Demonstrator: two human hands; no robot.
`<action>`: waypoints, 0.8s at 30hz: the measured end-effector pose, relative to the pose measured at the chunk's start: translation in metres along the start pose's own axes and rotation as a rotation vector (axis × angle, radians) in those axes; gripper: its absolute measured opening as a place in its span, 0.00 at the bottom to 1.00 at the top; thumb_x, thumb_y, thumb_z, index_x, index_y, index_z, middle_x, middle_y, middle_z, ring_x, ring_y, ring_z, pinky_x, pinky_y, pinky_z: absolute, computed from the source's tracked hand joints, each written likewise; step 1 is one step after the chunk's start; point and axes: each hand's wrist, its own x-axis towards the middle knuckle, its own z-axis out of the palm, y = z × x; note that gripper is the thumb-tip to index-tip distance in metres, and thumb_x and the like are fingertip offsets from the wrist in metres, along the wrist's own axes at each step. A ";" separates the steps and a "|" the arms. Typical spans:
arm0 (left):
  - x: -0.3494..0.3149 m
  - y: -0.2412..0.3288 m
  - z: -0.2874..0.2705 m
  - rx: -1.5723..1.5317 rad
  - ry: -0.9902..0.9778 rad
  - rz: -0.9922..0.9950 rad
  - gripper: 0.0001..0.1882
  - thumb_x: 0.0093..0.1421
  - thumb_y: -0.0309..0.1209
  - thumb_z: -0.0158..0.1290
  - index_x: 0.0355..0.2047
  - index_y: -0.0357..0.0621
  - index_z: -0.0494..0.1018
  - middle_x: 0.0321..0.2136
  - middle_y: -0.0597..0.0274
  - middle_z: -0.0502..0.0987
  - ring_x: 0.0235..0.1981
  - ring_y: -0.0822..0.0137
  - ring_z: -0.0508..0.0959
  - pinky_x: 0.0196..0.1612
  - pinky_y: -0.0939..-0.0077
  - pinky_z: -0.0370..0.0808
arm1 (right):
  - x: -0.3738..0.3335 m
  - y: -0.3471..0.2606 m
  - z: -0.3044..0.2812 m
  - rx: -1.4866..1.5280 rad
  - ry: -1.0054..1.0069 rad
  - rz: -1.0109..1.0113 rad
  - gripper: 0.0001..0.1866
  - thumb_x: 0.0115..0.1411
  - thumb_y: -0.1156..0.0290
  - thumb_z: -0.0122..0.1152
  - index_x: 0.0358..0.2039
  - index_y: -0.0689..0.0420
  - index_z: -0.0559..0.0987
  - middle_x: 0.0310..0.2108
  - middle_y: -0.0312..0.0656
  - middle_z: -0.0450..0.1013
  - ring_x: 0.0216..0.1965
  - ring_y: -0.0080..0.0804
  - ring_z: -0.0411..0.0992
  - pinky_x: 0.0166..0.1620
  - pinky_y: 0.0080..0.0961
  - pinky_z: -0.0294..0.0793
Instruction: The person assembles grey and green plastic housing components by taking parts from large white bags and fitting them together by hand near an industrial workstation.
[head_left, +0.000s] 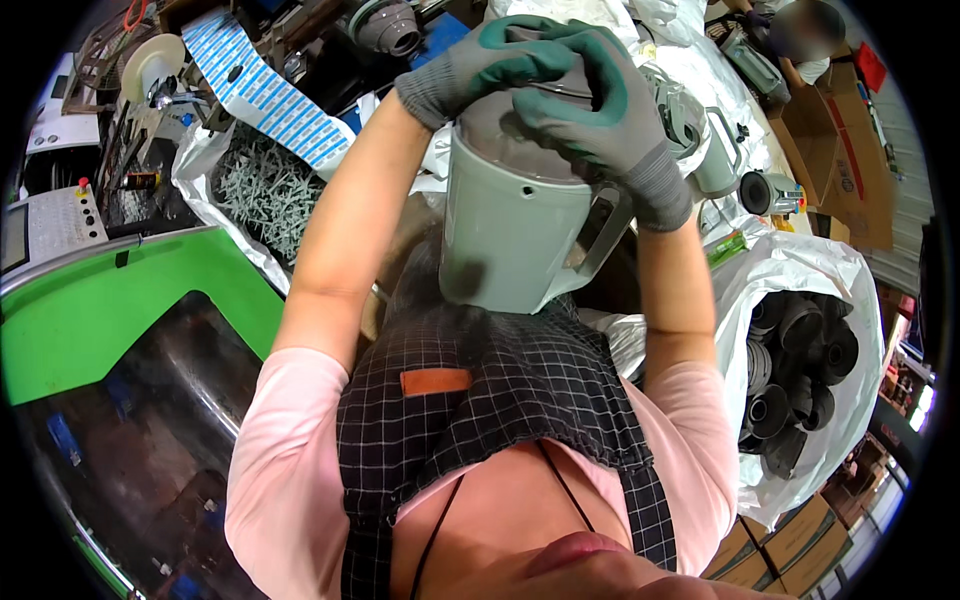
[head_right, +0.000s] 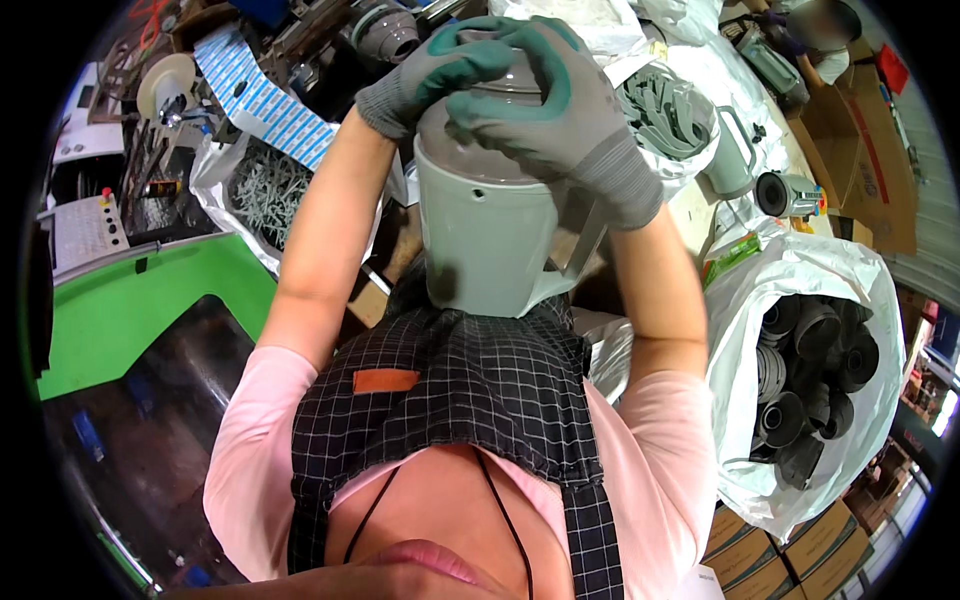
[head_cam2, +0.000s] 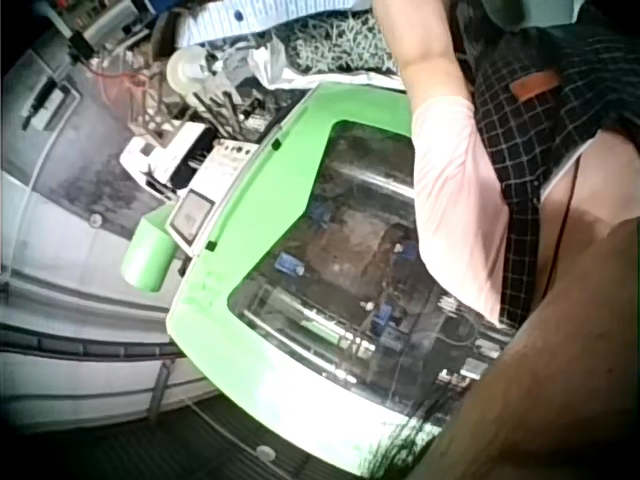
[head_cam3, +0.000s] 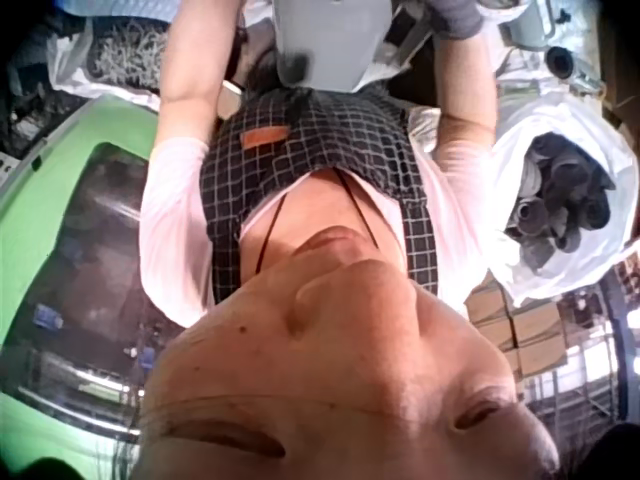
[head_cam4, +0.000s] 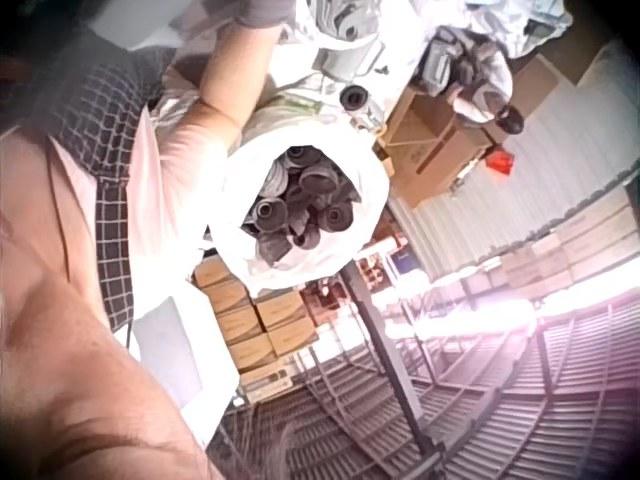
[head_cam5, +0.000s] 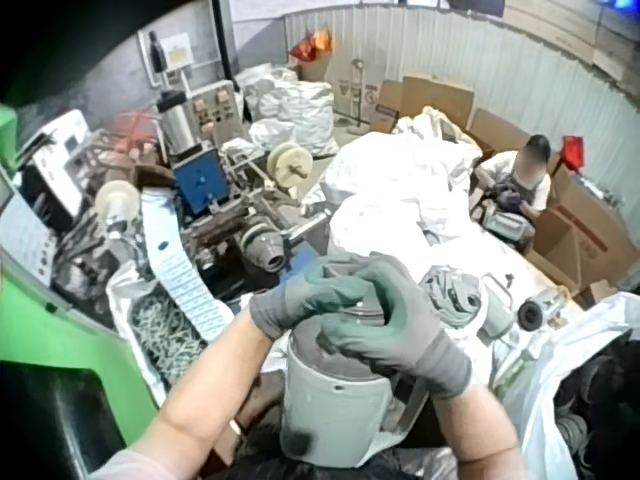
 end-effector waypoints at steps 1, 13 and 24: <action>-0.010 0.007 0.002 -0.088 -0.013 0.024 0.21 0.60 0.34 0.59 0.50 0.34 0.75 0.42 0.61 0.79 0.44 0.75 0.77 0.49 0.79 0.75 | 0.012 0.007 -0.002 0.197 -0.140 -0.038 0.27 0.51 0.61 0.74 0.47 0.61 0.75 0.40 0.37 0.76 0.40 0.26 0.75 0.42 0.22 0.76; -0.038 -0.016 -0.056 0.012 -0.006 0.156 0.21 0.60 0.30 0.59 0.52 0.34 0.75 0.50 0.58 0.77 0.50 0.70 0.75 0.54 0.77 0.72 | 0.029 0.026 0.056 0.639 -0.246 0.327 0.20 0.58 0.54 0.64 0.34 0.56 0.69 0.26 0.27 0.63 0.27 0.14 0.57 0.30 0.14 0.55; -0.209 -0.066 -0.155 0.448 1.515 0.197 0.29 0.54 0.27 0.67 0.54 0.38 0.67 0.49 0.55 0.74 0.42 0.69 0.77 0.39 0.76 0.80 | 0.029 0.093 -0.030 0.863 0.277 0.514 0.29 0.71 0.51 0.45 0.64 0.59 0.67 0.62 0.46 0.67 0.62 0.38 0.65 0.67 0.38 0.60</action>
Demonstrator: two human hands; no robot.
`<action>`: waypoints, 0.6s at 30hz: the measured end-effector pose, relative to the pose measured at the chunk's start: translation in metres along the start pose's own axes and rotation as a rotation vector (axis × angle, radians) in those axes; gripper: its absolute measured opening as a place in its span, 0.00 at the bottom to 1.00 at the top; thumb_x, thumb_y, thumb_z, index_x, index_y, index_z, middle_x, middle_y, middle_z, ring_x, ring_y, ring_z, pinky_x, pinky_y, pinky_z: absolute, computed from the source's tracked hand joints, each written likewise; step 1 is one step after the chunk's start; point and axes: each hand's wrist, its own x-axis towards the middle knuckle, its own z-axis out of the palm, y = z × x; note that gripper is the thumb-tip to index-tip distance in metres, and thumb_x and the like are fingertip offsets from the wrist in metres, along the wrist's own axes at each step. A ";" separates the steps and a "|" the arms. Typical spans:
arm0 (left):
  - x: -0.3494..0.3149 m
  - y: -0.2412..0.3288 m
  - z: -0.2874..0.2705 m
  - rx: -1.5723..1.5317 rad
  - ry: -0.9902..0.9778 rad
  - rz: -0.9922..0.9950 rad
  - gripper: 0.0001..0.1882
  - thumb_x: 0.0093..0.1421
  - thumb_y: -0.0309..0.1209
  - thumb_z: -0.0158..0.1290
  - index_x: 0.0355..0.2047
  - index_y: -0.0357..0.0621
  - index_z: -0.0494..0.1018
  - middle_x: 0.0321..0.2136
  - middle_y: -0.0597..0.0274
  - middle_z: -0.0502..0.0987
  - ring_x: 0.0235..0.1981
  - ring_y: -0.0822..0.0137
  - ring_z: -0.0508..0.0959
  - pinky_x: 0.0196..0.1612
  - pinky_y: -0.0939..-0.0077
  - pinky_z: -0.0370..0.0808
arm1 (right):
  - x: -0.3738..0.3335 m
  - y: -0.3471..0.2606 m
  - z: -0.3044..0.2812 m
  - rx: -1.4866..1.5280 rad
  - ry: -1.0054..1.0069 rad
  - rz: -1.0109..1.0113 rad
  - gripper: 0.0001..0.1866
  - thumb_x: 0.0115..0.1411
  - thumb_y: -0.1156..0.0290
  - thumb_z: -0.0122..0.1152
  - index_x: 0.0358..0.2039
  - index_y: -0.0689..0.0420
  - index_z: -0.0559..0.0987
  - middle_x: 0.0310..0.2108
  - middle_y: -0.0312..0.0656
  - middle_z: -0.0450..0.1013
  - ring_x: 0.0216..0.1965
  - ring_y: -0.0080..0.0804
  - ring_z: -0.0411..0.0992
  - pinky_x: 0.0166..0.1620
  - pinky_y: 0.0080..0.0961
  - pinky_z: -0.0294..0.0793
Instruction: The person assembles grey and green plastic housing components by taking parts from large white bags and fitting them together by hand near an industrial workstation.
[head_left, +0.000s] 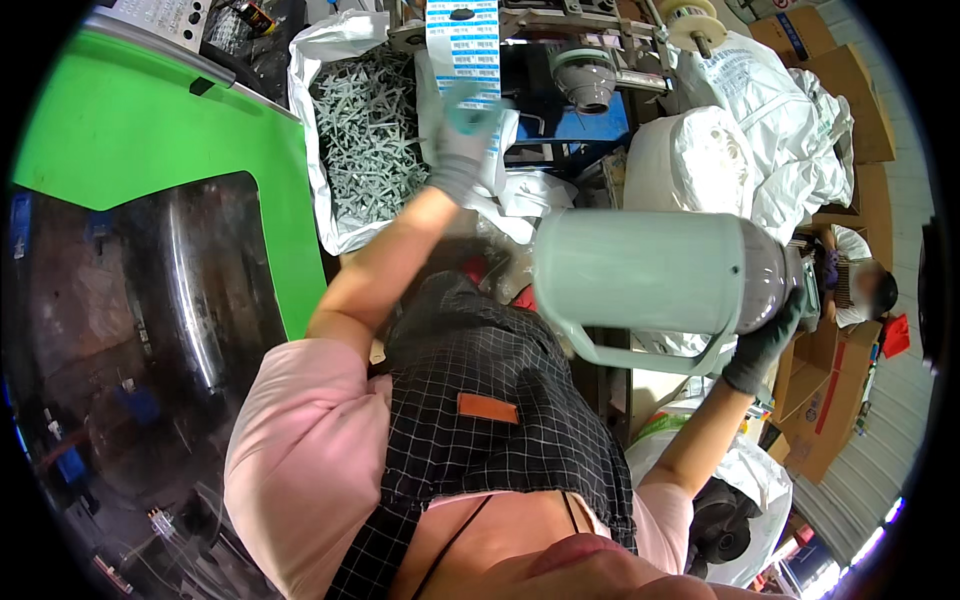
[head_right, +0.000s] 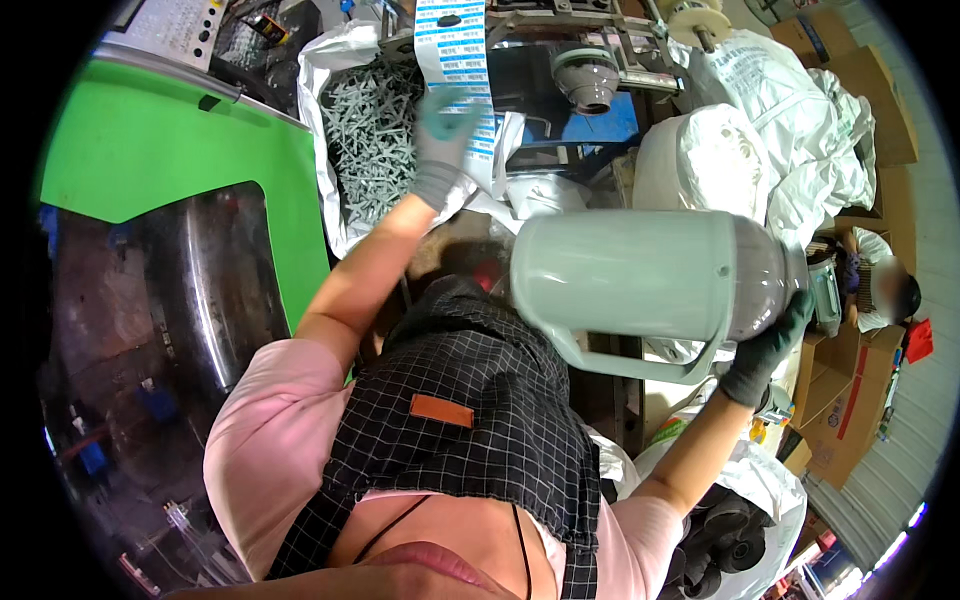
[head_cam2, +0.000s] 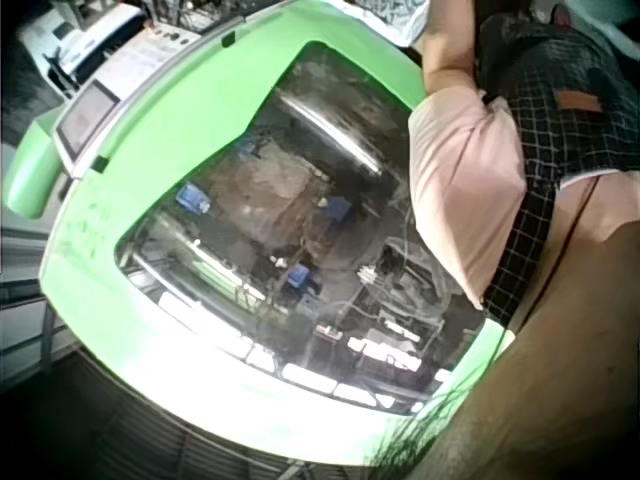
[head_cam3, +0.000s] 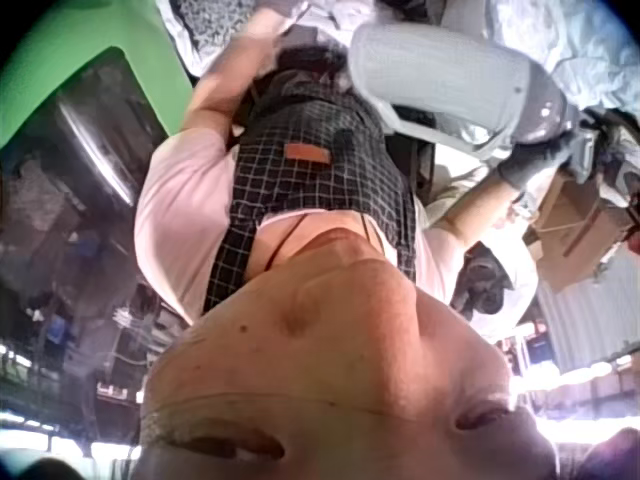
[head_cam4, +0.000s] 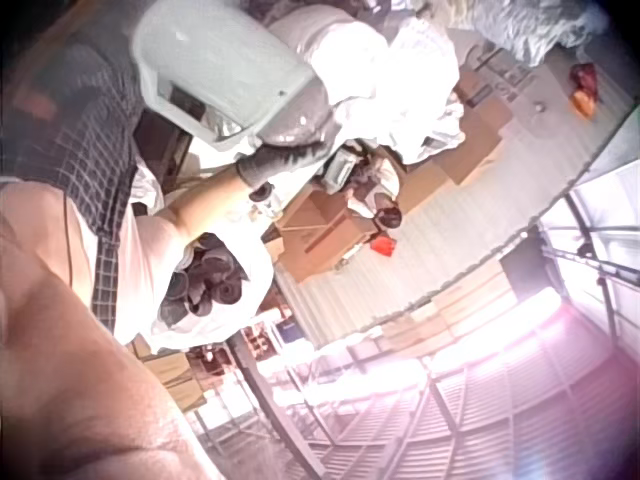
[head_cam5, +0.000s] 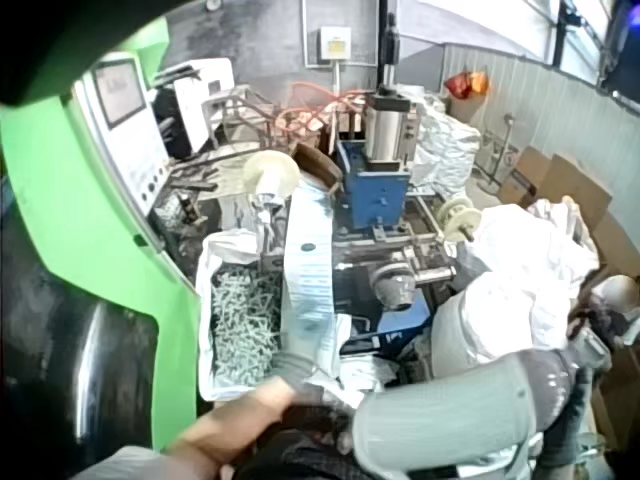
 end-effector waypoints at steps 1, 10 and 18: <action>0.025 -0.054 -0.036 0.133 0.154 0.066 0.31 0.52 0.27 0.67 0.54 0.36 0.66 0.48 0.55 0.74 0.41 0.69 0.77 0.39 0.75 0.80 | -0.007 0.001 -0.006 -0.002 0.019 0.056 0.28 0.71 0.53 0.44 0.65 0.57 0.65 0.63 0.44 0.65 0.63 0.37 0.64 0.67 0.39 0.60; 0.084 -0.067 -0.087 0.357 -0.144 0.158 0.35 0.51 0.34 0.67 0.58 0.45 0.66 0.41 0.53 0.81 0.39 0.59 0.82 0.43 0.66 0.78 | -0.177 0.091 -0.011 -0.023 -0.110 0.966 0.37 0.68 0.43 0.49 0.69 0.50 0.57 0.64 0.45 0.62 0.63 0.48 0.63 0.58 0.54 0.69; 0.067 -0.032 -0.098 0.561 0.003 0.462 0.10 0.54 0.25 0.61 0.38 0.42 0.80 0.36 0.55 0.83 0.35 0.62 0.84 0.41 0.72 0.79 | -0.214 0.133 -0.052 0.269 -0.044 1.072 0.42 0.64 0.42 0.55 0.69 0.52 0.55 0.65 0.46 0.61 0.60 0.51 0.66 0.51 0.48 0.78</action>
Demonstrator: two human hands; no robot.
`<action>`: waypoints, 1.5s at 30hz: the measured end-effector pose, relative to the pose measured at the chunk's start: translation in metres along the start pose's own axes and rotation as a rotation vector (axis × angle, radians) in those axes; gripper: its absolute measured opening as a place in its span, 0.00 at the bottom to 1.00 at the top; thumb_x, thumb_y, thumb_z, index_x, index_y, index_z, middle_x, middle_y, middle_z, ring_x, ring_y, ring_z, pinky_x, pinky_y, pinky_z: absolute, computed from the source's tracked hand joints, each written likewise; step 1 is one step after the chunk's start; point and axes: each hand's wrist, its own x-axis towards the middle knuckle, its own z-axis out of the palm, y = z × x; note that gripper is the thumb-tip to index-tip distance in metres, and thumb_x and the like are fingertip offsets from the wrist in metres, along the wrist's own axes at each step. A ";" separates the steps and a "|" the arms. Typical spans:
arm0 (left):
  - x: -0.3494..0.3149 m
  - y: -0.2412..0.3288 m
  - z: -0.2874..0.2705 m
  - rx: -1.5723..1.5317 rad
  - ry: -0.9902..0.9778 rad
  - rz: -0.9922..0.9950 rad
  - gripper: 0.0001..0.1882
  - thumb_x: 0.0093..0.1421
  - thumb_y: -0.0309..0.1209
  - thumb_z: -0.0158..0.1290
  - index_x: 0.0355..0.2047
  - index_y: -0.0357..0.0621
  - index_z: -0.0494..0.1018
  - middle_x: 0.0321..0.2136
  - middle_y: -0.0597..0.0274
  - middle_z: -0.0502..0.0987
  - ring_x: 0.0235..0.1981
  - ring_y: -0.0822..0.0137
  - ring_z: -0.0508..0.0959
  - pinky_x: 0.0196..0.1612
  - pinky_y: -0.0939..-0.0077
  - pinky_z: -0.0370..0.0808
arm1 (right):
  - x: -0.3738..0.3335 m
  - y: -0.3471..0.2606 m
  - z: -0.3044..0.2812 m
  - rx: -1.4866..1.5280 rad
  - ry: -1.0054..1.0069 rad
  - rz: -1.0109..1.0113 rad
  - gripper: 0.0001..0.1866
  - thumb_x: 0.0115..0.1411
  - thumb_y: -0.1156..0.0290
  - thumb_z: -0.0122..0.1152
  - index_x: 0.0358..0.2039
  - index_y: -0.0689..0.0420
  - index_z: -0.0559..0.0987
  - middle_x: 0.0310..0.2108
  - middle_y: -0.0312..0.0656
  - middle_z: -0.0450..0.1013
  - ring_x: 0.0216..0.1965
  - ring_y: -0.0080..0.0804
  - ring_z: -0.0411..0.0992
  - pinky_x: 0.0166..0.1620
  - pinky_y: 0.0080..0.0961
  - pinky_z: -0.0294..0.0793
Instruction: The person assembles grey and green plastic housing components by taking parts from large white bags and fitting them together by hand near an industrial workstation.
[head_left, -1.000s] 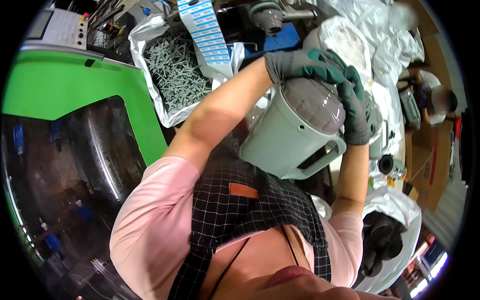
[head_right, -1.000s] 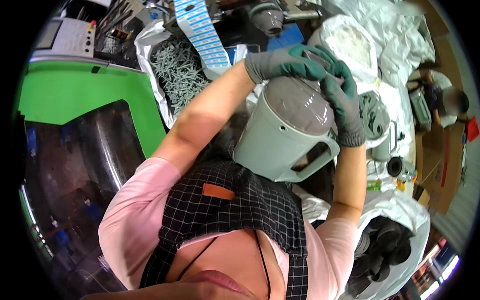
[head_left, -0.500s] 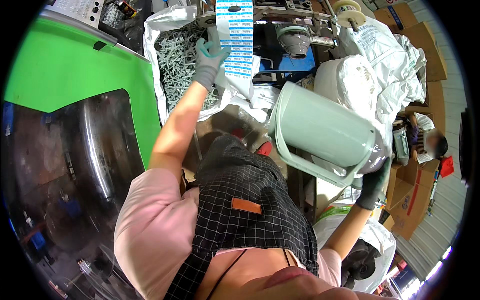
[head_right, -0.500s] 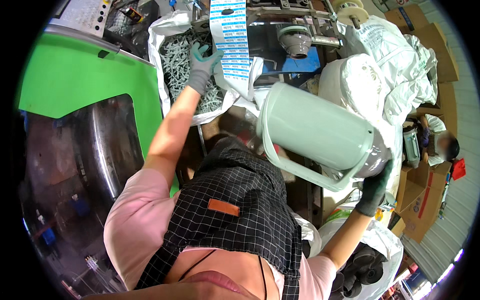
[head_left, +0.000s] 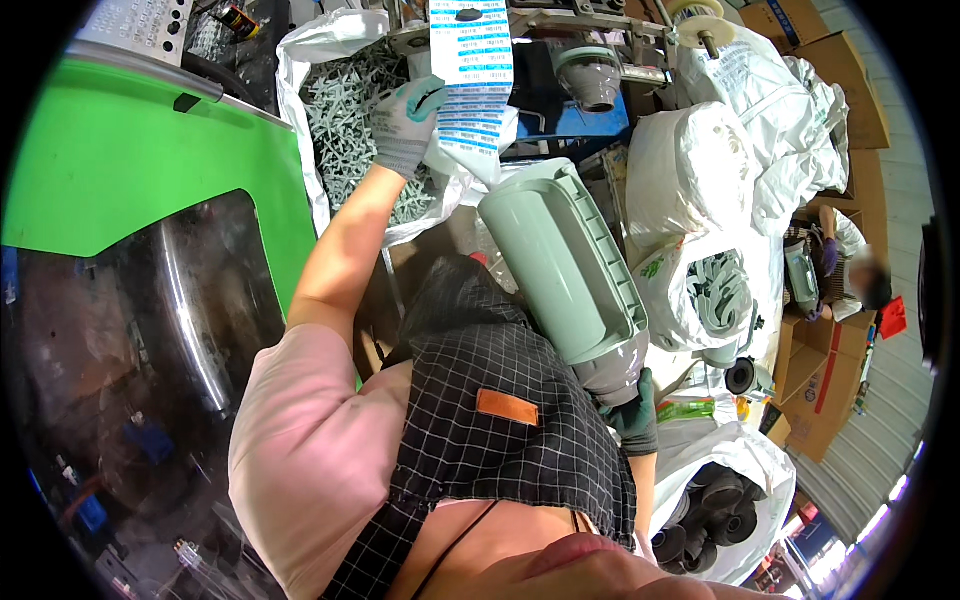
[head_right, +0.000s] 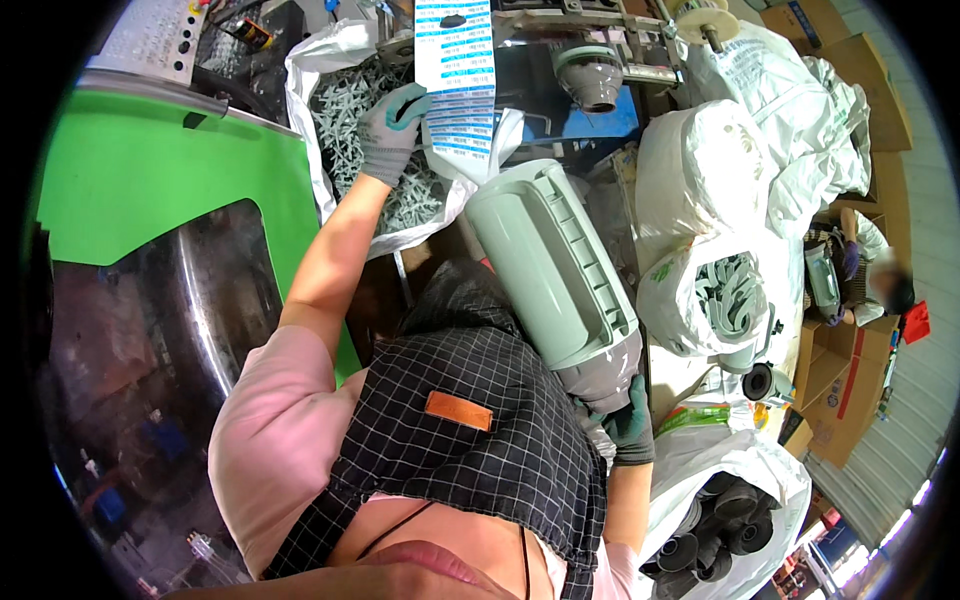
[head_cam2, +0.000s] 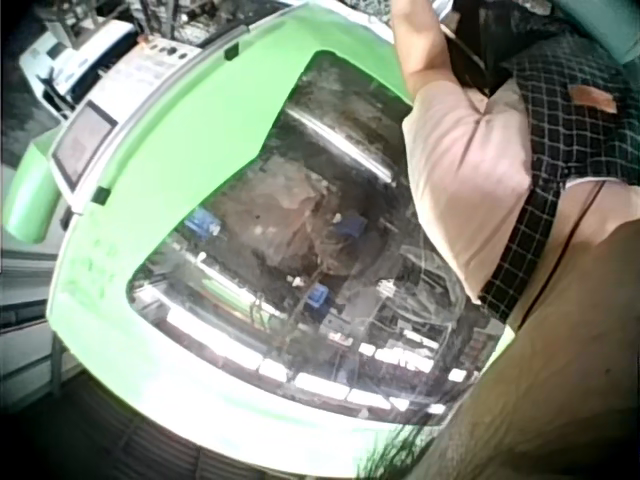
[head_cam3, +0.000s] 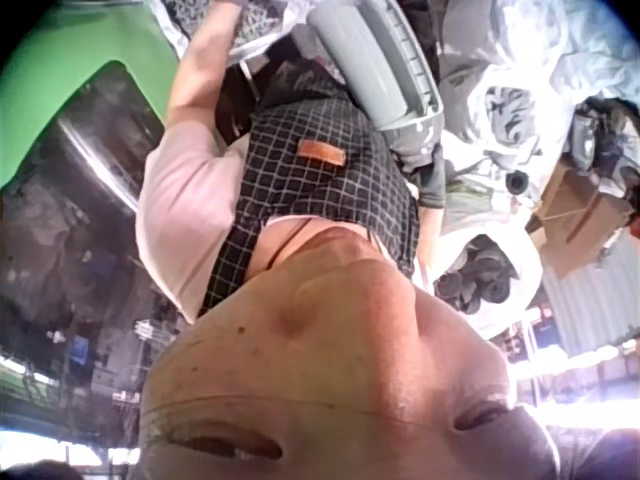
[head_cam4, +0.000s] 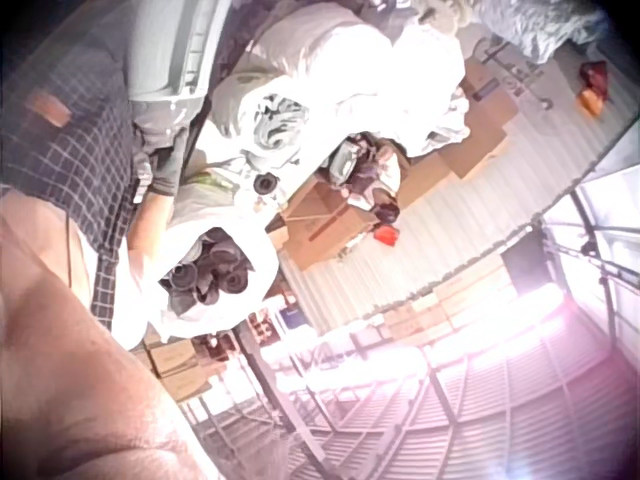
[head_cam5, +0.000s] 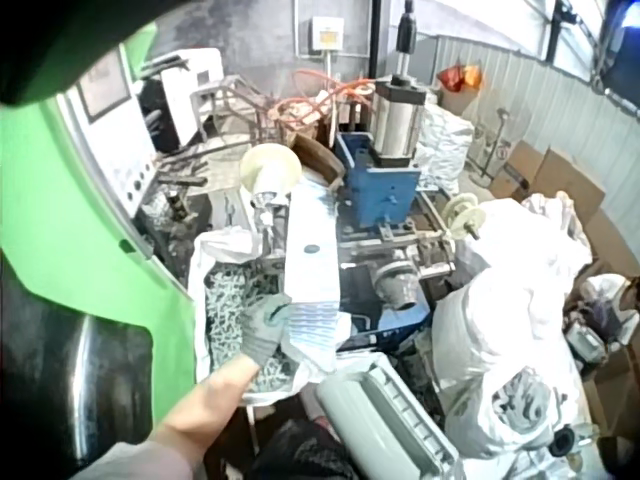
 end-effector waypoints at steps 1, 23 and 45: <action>-0.003 -0.001 0.001 -0.045 -0.019 -0.040 0.10 0.54 0.23 0.60 0.38 0.41 0.80 0.35 0.57 0.83 0.34 0.63 0.83 0.41 0.72 0.78 | -0.001 0.000 0.006 0.046 -0.012 -0.006 0.42 0.64 0.41 0.54 0.69 0.52 0.56 0.65 0.47 0.62 0.60 0.51 0.67 0.50 0.49 0.78; -0.151 0.128 0.084 -0.192 -0.720 -0.631 0.17 0.63 0.41 0.58 0.43 0.38 0.78 0.38 0.59 0.81 0.45 0.63 0.78 0.50 0.70 0.73 | -0.024 -0.100 -0.045 0.037 -0.238 0.143 0.37 0.66 0.41 0.50 0.67 0.50 0.58 0.55 0.46 0.69 0.40 0.37 0.77 0.27 0.20 0.77; -0.204 0.045 0.183 -0.583 -0.953 -0.657 0.23 0.61 0.43 0.51 0.54 0.47 0.69 0.54 0.55 0.72 0.57 0.52 0.69 0.64 0.58 0.63 | 0.186 -0.082 0.014 -0.282 0.642 -0.382 0.43 0.51 0.60 0.76 0.64 0.60 0.66 0.49 0.43 0.71 0.46 0.29 0.71 0.46 0.28 0.74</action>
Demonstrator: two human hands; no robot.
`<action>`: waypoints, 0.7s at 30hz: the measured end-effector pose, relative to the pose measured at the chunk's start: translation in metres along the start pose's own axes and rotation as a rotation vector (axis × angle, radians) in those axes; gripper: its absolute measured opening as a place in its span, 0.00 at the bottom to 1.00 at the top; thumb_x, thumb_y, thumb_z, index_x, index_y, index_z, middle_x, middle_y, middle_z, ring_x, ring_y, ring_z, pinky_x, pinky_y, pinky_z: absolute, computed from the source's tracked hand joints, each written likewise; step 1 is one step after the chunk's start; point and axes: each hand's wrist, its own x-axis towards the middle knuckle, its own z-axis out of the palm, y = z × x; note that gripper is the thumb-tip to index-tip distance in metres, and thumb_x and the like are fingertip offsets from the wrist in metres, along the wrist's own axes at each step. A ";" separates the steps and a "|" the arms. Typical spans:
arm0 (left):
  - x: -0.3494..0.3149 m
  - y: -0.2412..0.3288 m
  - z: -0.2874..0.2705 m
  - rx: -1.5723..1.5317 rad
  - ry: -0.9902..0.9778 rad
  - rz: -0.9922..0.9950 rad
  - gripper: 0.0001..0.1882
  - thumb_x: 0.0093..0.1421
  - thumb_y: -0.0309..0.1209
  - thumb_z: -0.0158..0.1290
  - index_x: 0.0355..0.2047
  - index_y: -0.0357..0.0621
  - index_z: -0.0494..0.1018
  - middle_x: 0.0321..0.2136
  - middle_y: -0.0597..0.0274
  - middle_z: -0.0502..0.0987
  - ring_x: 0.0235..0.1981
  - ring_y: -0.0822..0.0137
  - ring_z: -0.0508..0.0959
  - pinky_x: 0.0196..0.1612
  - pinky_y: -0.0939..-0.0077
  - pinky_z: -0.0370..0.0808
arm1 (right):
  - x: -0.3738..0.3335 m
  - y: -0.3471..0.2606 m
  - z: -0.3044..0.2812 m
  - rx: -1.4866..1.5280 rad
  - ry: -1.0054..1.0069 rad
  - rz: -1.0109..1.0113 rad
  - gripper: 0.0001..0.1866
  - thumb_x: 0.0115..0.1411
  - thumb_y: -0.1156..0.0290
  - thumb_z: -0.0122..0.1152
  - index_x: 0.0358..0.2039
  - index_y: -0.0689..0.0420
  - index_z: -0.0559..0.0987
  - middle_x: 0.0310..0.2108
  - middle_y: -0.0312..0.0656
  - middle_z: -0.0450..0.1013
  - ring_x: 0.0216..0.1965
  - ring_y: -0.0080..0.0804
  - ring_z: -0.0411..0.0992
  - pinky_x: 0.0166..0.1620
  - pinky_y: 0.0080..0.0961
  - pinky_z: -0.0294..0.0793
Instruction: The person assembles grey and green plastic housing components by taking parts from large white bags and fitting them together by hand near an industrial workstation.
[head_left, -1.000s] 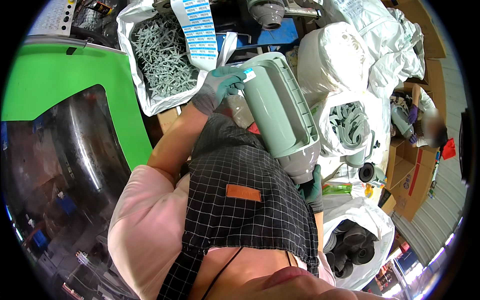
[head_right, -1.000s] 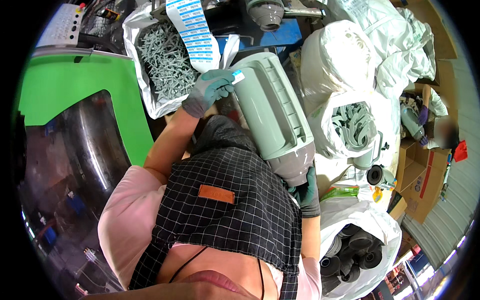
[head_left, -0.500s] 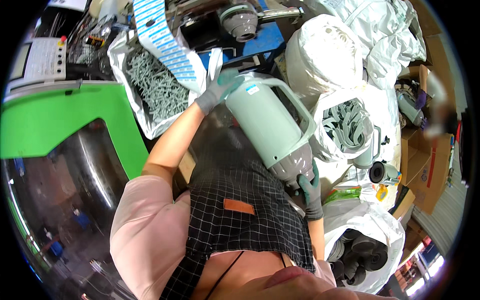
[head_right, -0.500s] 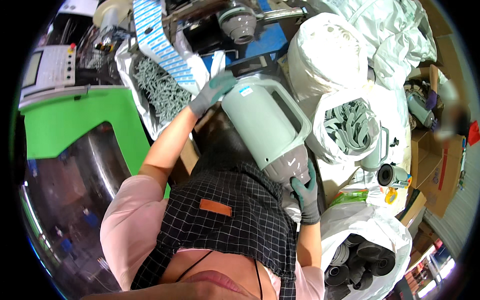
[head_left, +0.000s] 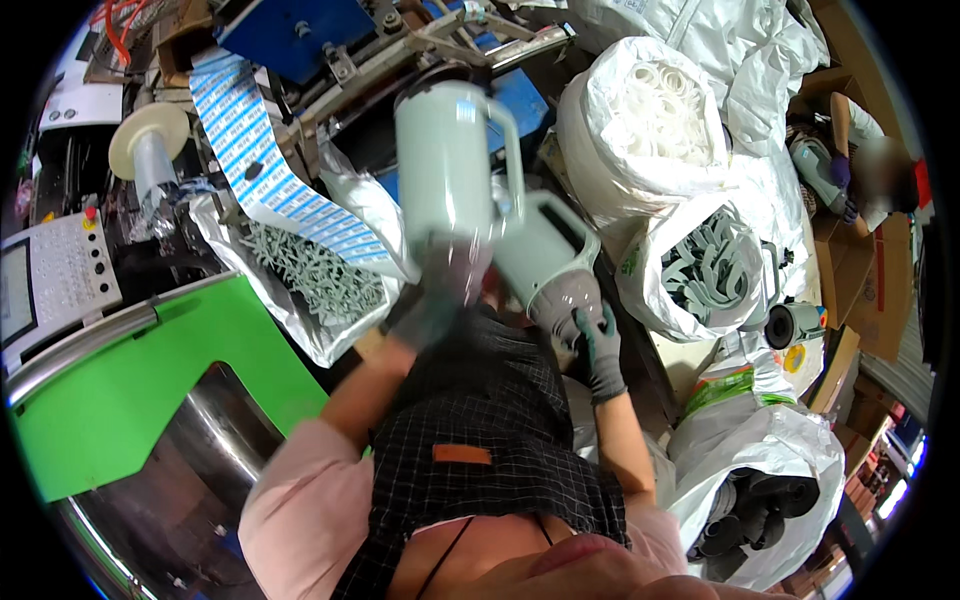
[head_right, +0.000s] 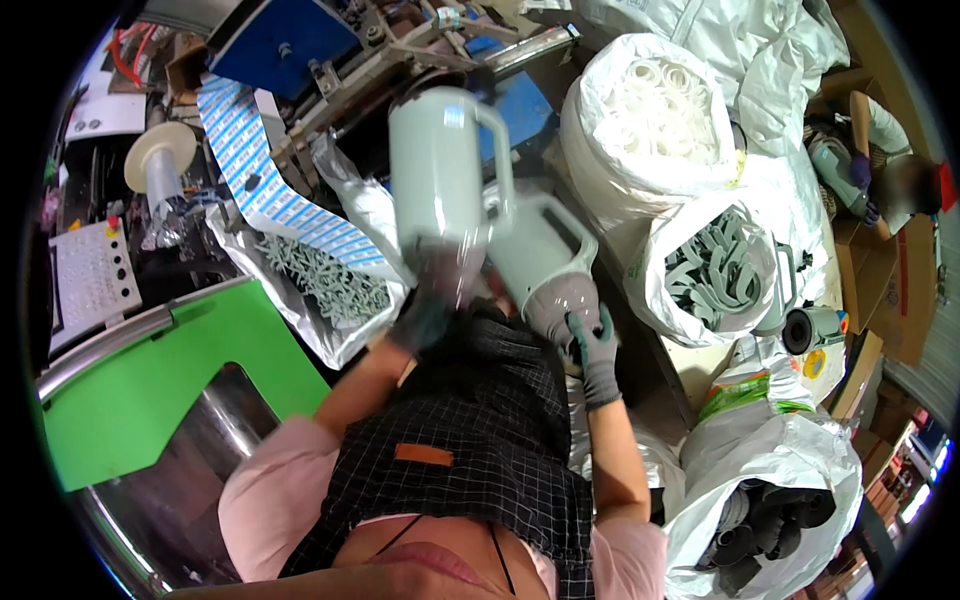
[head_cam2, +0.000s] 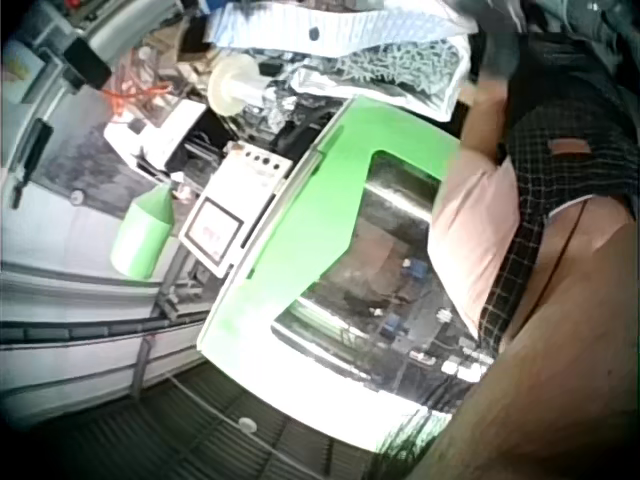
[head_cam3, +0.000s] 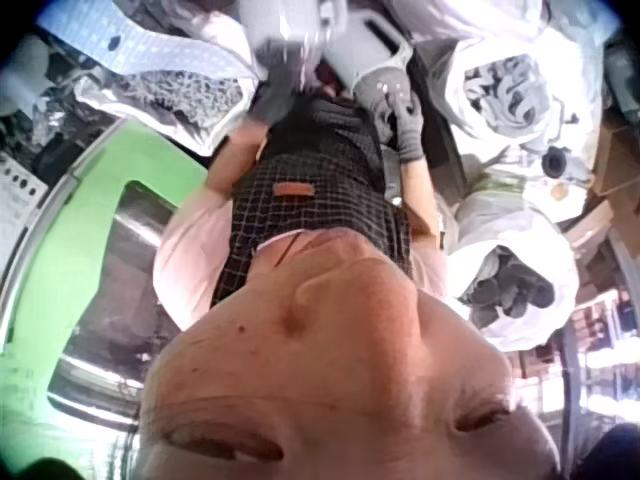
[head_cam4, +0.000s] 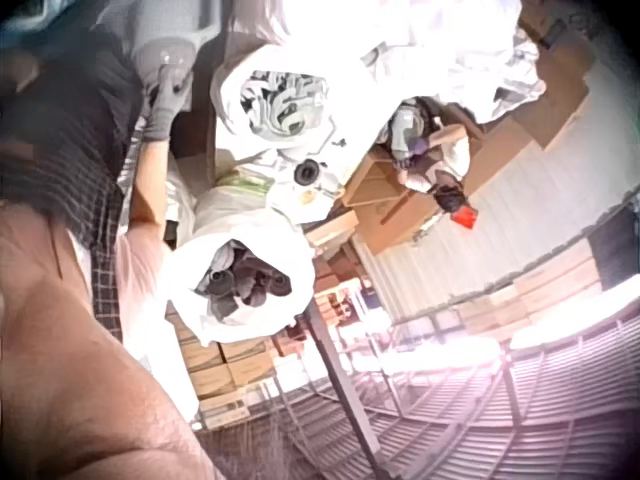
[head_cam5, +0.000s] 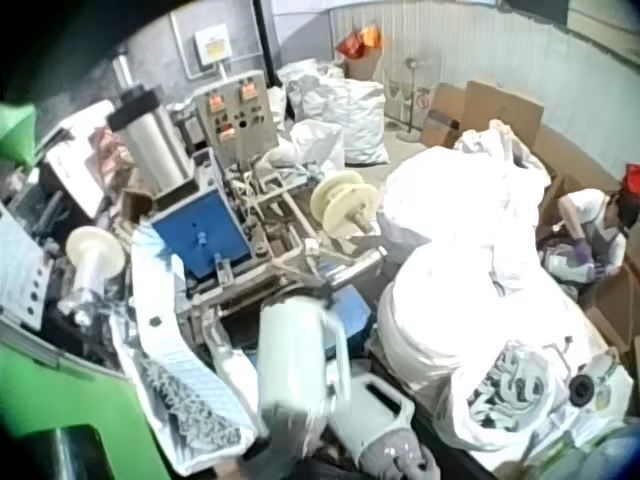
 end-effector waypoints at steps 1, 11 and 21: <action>-0.032 0.007 -0.017 0.139 0.003 -0.081 0.24 0.60 0.43 0.52 0.54 0.47 0.69 0.54 0.55 0.72 0.57 0.52 0.70 0.63 0.59 0.64 | 0.023 0.008 0.010 0.084 -0.099 -0.130 0.43 0.54 0.62 0.73 0.66 0.58 0.63 0.48 0.44 0.72 0.40 0.29 0.72 0.38 0.26 0.75; -0.174 -0.033 -0.147 0.843 -0.218 -0.089 0.31 0.52 0.46 0.60 0.54 0.46 0.71 0.54 0.54 0.75 0.54 0.53 0.76 0.55 0.61 0.72 | 0.119 -0.107 0.258 0.483 -0.682 0.046 0.26 0.65 0.52 0.56 0.60 0.49 0.68 0.52 0.44 0.70 0.39 0.35 0.75 0.35 0.27 0.81; -0.159 0.100 -0.094 0.687 0.220 -0.151 0.36 0.49 0.33 0.65 0.57 0.37 0.65 0.50 0.48 0.70 0.44 0.51 0.77 0.46 0.66 0.74 | 0.178 -0.109 0.317 0.070 -0.642 -0.053 0.42 0.54 0.35 0.61 0.58 0.55 0.70 0.49 0.46 0.75 0.42 0.38 0.75 0.39 0.32 0.78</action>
